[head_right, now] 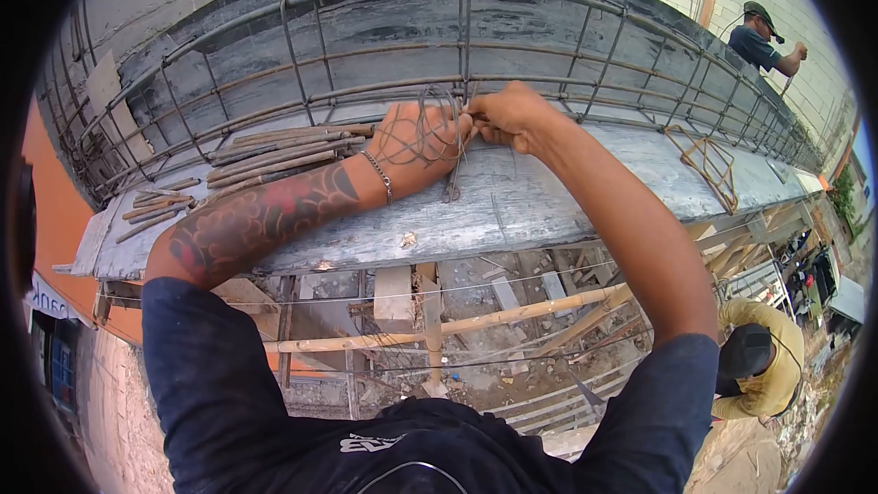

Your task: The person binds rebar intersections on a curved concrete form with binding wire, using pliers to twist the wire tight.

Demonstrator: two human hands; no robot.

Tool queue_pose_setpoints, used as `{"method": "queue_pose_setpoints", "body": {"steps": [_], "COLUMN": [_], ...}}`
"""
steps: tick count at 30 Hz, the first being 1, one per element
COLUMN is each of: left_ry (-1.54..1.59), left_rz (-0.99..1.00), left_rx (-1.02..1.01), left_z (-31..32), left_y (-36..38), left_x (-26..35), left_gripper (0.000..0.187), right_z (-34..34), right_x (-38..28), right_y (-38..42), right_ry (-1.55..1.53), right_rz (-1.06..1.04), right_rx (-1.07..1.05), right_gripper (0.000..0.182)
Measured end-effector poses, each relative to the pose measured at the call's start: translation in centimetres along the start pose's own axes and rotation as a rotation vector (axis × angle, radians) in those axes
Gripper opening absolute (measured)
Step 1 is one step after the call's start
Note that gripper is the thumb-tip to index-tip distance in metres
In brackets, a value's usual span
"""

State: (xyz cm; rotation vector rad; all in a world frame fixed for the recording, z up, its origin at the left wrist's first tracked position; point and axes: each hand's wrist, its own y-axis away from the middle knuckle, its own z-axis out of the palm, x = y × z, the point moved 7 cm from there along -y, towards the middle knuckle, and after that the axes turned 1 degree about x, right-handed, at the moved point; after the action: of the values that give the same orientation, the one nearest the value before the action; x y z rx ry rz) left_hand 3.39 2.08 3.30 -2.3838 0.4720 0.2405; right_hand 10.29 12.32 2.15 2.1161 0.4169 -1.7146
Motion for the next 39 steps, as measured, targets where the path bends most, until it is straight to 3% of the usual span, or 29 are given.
{"method": "queue_pose_setpoints", "body": {"steps": [4, 6, 7, 8, 10, 12, 13, 14, 16, 20, 22, 24, 27, 31, 33, 34, 36, 39], "left_ry": [0.160, 0.287, 0.283, 0.369, 0.449, 0.737, 0.780, 0.776, 0.705, 0.693, 0.747, 0.342, 0.112, 0.225, 0.198, 0.195, 0.371, 0.302], "left_rz": [-0.076, -0.271, -0.277, -0.323, -0.379, -0.363, -0.317, -0.327, -0.105, -0.051, -0.098, -0.258, -0.150, -0.167, 0.004, 0.007, -0.081, -0.014], "left_rx": [0.025, 0.043, 0.051, 0.002, -0.041, -0.377, -0.354, -0.346, -0.231, -0.204, -0.349, -0.351, -0.470, -0.641, -0.251, -0.248, -0.544, -0.669], "left_z": [-0.3, -0.7, -1.1, -1.1, -2.5, -2.0, -1.4, -1.3, -2.2, -1.8, -2.4, -3.4, -2.2, 0.6, 0.9, 1.0, 2.7, 3.4], "left_y": [0.1, 0.5, 0.7, 0.9, 1.3, 2.0, 2.7, 3.2, 3.8, 4.0, 3.2, 1.2, -0.3, 0.5, 0.5, -0.4, -1.9, -3.0], "left_x": [0.7, 0.0, 0.4, 0.5, 0.7, 1.9, 1.9, 1.3, 1.7, 0.7, -0.8, -3.7, -3.6, -3.2, -3.3, -3.7, -4.2, -4.3], "left_gripper": [0.026, 0.031, 0.031, 0.031, 0.032, 0.034, 0.039, 0.039, 0.038, 0.039, 0.040, 0.040, 0.043, 0.049, 0.054, 0.054, 0.060, 0.070], "right_z": [-0.4, -0.5, -0.4, -0.2, -0.3, -0.2, -0.1, 0.1, 0.4, 0.6, 0.7, 0.6, 0.7, 0.4, 0.7, 0.7, 0.6, 0.6], "right_x": [-0.4, 0.0, -0.5, -1.2, -1.5, -2.0, -2.4, -2.7, -2.9, -3.1, -3.6, -3.3, -3.9, -3.6, -4.0, -4.1, -4.0, -4.1], "right_y": [0.5, -0.2, -0.7, -0.8, -0.5, -0.1, 0.2, 0.5, 0.8, 0.6, 0.8, 0.5, 1.1, 0.5, 0.8, 0.8, 0.6, 0.6], "right_ry": [0.202, 0.290, 0.394, 0.497, 0.553, 0.615, 0.643, 0.666, 0.684, 0.778, 0.892, 0.901, 0.956, 0.905, 0.977, 0.978, 0.969, 0.948], "right_rz": [-0.001, -0.036, -0.183, -0.336, -0.413, -0.495, -0.559, -0.622, -0.605, -0.626, -0.639, -0.604, -0.703, -0.615, -0.744, -0.747, -0.659, -0.637], "right_rx": [0.053, 0.065, 0.086, 0.104, 0.057, 0.013, 0.024, 0.035, 0.012, 0.018, 0.045, 0.042, 0.057, 0.034, 0.062, 0.066, 0.033, -0.004], "right_gripper": [0.015, 0.015, 0.015, 0.015, 0.014, 0.014, 0.014, 0.013, 0.011, 0.012, 0.011, 0.010, 0.011, 0.012, 0.011, 0.011, 0.011, 0.011]}}
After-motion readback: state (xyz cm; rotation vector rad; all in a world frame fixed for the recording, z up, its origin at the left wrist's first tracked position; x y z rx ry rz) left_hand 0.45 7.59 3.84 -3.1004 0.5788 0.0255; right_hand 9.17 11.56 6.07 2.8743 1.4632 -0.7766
